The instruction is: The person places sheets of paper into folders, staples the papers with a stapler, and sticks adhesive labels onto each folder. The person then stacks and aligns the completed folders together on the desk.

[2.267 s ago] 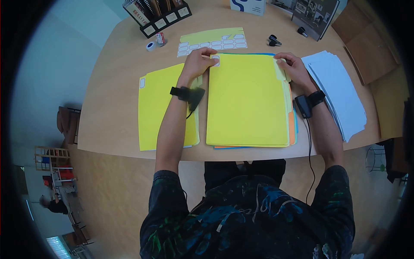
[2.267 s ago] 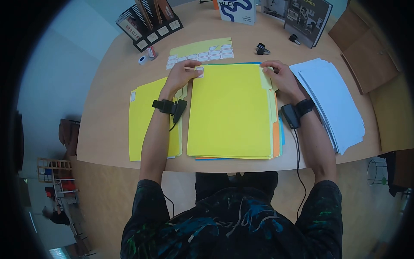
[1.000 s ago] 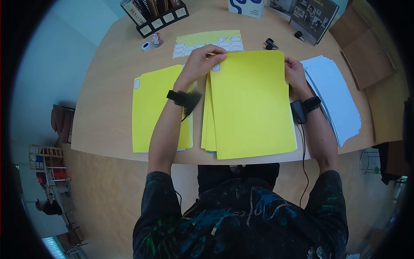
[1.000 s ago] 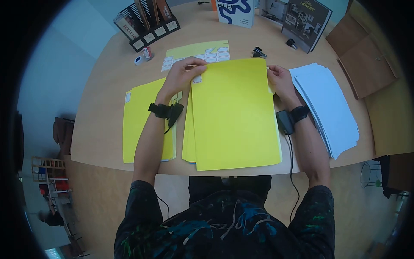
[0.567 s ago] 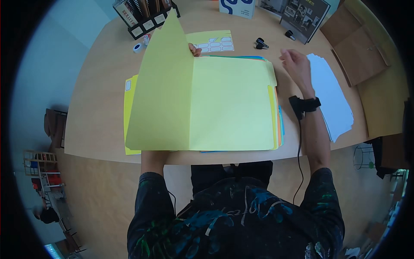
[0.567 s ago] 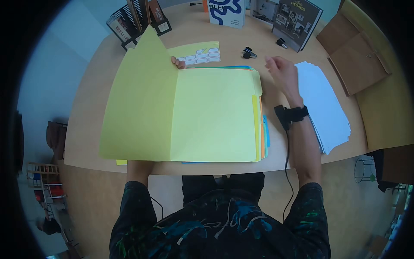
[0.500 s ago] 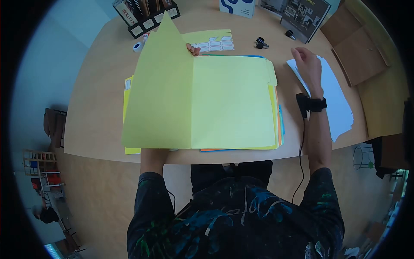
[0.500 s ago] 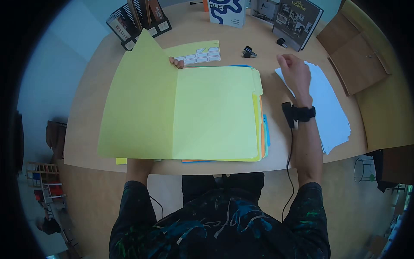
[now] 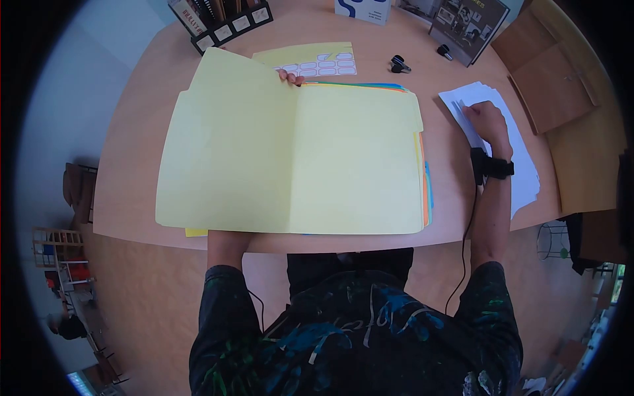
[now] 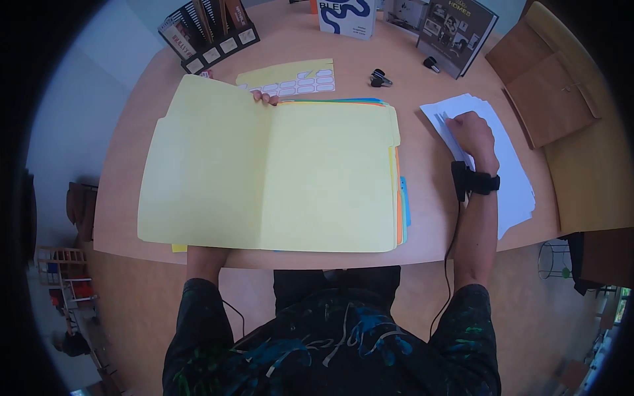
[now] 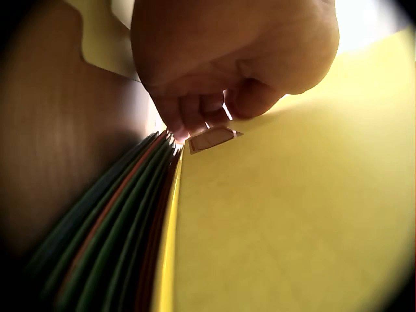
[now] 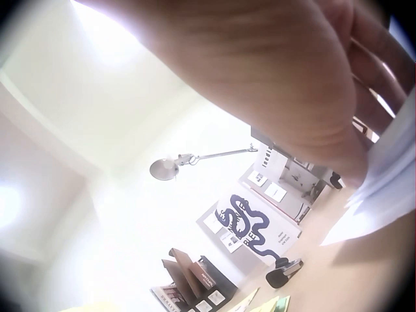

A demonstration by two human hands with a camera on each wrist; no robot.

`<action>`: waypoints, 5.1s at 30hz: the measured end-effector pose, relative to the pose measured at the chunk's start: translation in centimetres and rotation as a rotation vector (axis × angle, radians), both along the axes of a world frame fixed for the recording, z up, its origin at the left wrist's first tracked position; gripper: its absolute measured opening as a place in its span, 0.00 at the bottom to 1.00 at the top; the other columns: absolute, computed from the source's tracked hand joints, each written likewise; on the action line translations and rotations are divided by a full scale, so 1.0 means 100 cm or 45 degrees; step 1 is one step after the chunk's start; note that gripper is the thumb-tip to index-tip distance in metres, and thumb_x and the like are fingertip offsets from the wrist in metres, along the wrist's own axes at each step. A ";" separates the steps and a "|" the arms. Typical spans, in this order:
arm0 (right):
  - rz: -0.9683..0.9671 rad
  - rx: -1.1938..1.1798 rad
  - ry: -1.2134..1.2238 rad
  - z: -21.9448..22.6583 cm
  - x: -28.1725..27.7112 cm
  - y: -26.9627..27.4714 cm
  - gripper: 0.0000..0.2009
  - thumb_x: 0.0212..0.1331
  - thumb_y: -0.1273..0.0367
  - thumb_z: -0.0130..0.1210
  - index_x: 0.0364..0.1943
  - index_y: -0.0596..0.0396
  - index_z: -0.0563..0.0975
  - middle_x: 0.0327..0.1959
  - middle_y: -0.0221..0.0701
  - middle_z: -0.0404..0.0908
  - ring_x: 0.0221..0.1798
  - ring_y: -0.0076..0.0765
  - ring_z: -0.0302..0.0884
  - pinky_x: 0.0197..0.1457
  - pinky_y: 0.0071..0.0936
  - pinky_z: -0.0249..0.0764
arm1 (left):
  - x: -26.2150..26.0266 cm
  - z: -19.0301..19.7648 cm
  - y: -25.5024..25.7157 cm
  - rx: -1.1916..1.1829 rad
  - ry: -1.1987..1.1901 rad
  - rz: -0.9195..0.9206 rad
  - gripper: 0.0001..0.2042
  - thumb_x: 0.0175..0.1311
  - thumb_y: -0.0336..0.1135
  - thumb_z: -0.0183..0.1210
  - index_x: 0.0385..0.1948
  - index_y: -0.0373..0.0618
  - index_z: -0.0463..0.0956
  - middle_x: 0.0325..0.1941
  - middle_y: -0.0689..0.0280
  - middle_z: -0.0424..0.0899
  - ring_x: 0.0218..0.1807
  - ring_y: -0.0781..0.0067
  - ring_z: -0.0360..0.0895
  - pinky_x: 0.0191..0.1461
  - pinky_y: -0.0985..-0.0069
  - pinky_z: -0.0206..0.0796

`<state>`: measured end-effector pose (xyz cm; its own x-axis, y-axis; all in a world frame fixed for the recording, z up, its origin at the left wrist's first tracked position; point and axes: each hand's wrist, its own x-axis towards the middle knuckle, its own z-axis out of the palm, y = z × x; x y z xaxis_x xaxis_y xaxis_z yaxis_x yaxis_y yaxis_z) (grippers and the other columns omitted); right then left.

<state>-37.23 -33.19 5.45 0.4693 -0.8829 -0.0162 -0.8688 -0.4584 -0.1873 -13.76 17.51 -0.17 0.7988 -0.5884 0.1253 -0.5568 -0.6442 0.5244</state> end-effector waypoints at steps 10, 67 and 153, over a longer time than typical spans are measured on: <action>-0.095 -0.362 -0.126 0.009 0.003 0.013 0.14 0.61 0.67 0.57 0.49 0.44 0.85 0.43 0.39 0.89 0.48 0.49 0.86 0.50 0.42 0.80 | 0.001 -0.002 0.000 -0.058 0.065 -0.004 0.15 0.65 0.33 0.63 0.50 0.40 0.78 0.50 0.57 0.85 0.52 0.55 0.81 0.55 0.64 0.73; 1.318 0.341 -0.535 0.033 0.056 0.137 0.33 0.63 0.49 0.63 0.69 0.50 0.72 0.70 0.46 0.70 0.74 0.50 0.65 0.77 0.45 0.56 | 0.000 0.004 -0.006 -0.254 0.186 -0.021 0.15 0.64 0.30 0.64 0.51 0.38 0.78 0.49 0.59 0.85 0.51 0.61 0.82 0.53 0.67 0.74; 1.500 0.213 -0.017 -0.014 0.094 0.115 0.33 0.68 0.49 0.56 0.74 0.43 0.66 0.80 0.44 0.53 0.82 0.52 0.46 0.82 0.46 0.49 | -0.003 0.022 -0.009 0.099 0.188 0.037 0.16 0.67 0.32 0.62 0.55 0.39 0.76 0.53 0.59 0.84 0.52 0.62 0.81 0.54 0.68 0.74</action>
<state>-27.85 -21.65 4.06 0.9913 0.1048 -0.0791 0.0735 -0.9422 -0.3269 -14.04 16.66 2.00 0.8221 -0.5680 -0.0396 -0.4580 -0.7009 0.5467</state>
